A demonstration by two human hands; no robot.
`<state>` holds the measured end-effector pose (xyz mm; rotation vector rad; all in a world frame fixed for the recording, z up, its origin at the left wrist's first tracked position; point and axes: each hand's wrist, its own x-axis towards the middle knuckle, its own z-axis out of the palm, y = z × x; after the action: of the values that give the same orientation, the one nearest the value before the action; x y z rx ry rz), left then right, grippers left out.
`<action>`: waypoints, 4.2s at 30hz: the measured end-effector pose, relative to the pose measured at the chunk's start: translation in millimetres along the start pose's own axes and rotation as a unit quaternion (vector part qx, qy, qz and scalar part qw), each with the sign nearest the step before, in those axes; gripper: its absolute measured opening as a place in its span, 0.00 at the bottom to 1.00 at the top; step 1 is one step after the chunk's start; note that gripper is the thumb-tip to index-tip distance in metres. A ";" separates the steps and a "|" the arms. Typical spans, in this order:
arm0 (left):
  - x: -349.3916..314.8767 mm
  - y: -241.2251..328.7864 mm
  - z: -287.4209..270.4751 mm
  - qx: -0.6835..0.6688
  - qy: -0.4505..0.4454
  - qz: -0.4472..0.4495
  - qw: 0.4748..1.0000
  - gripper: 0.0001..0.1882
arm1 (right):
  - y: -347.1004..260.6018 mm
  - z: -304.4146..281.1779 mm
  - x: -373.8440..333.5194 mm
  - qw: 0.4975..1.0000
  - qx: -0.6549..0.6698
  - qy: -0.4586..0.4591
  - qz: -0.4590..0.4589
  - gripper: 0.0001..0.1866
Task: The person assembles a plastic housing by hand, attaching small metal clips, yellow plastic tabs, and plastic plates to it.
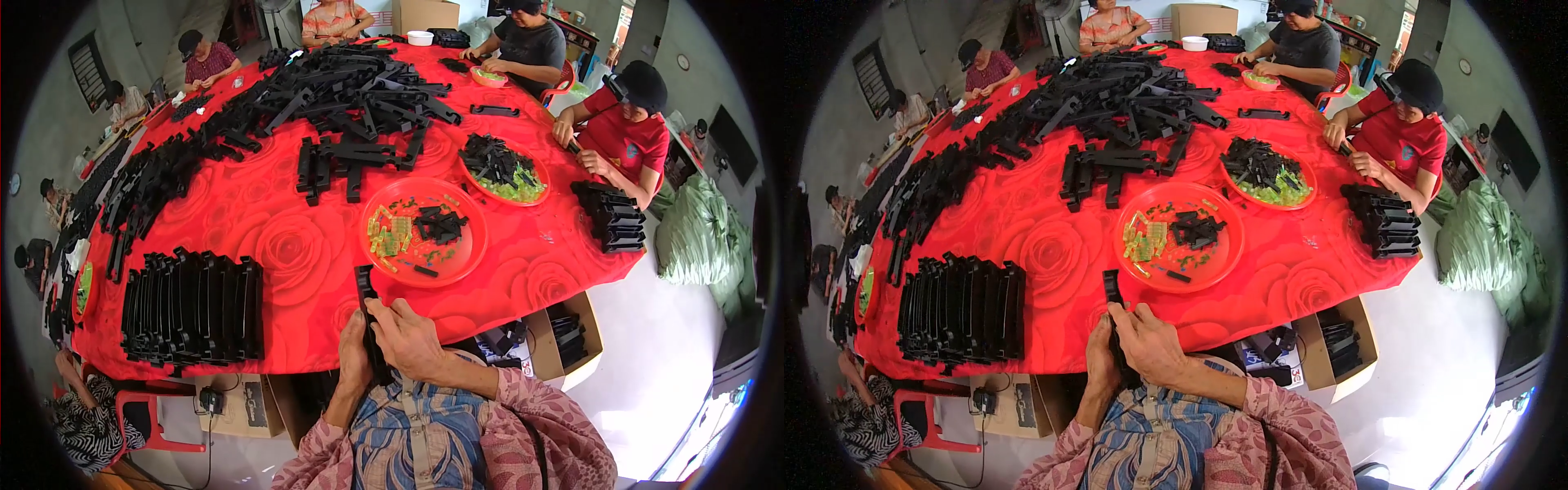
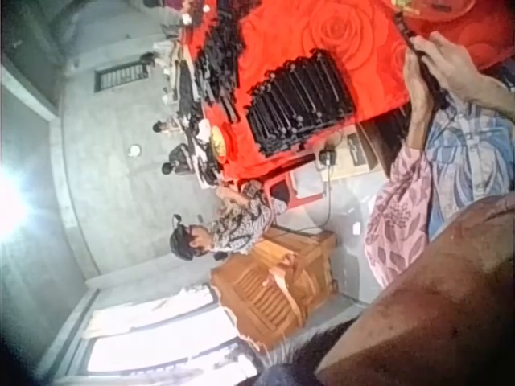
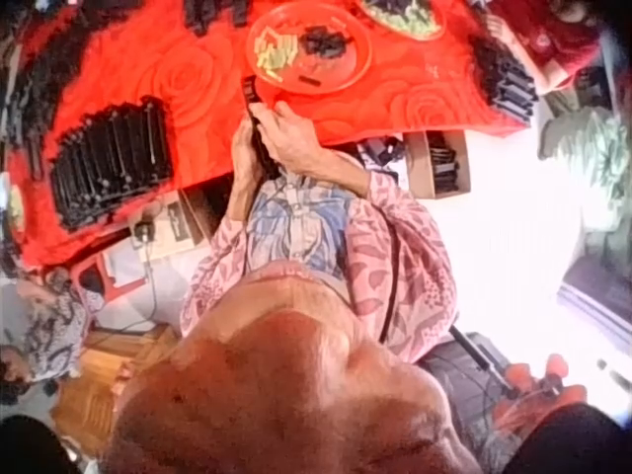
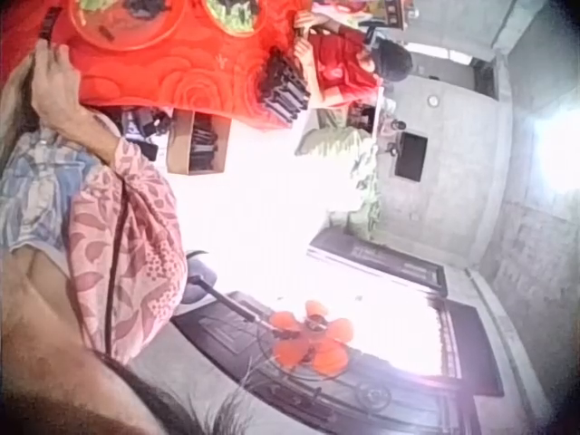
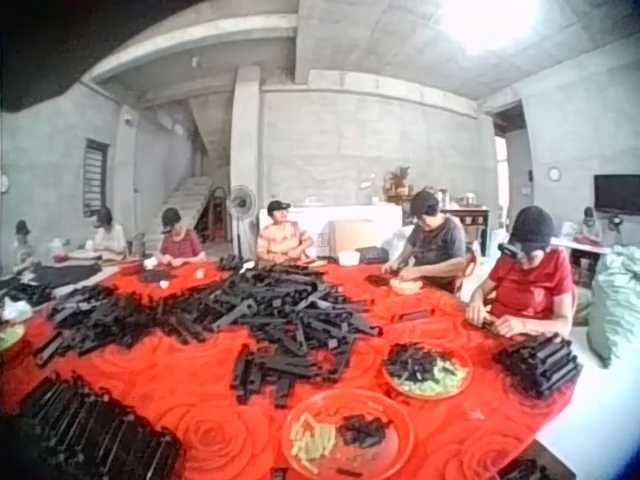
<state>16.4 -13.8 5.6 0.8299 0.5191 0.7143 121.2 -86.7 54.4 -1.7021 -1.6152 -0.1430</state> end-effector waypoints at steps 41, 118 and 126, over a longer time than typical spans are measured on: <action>26.7 -27.8 -27.1 0.036 0.031 0.110 0.993 0.13 | 14.1 15.7 20.3 0.994 0.059 0.003 -0.088 0.25; 1.8 17.3 -5.1 -0.094 -0.200 -0.182 0.958 0.24 | 22.0 -42.8 8.8 0.993 -0.079 -0.060 -0.059 0.24; -5.6 8.4 4.5 -0.113 -0.121 -0.187 0.968 0.18 | 23.2 -18.1 1.8 0.999 -0.013 0.022 0.039 0.11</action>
<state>12.7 -16.1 15.7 0.5735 0.3519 0.3111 149.7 -93.5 57.7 -1.7676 -1.5192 -0.1630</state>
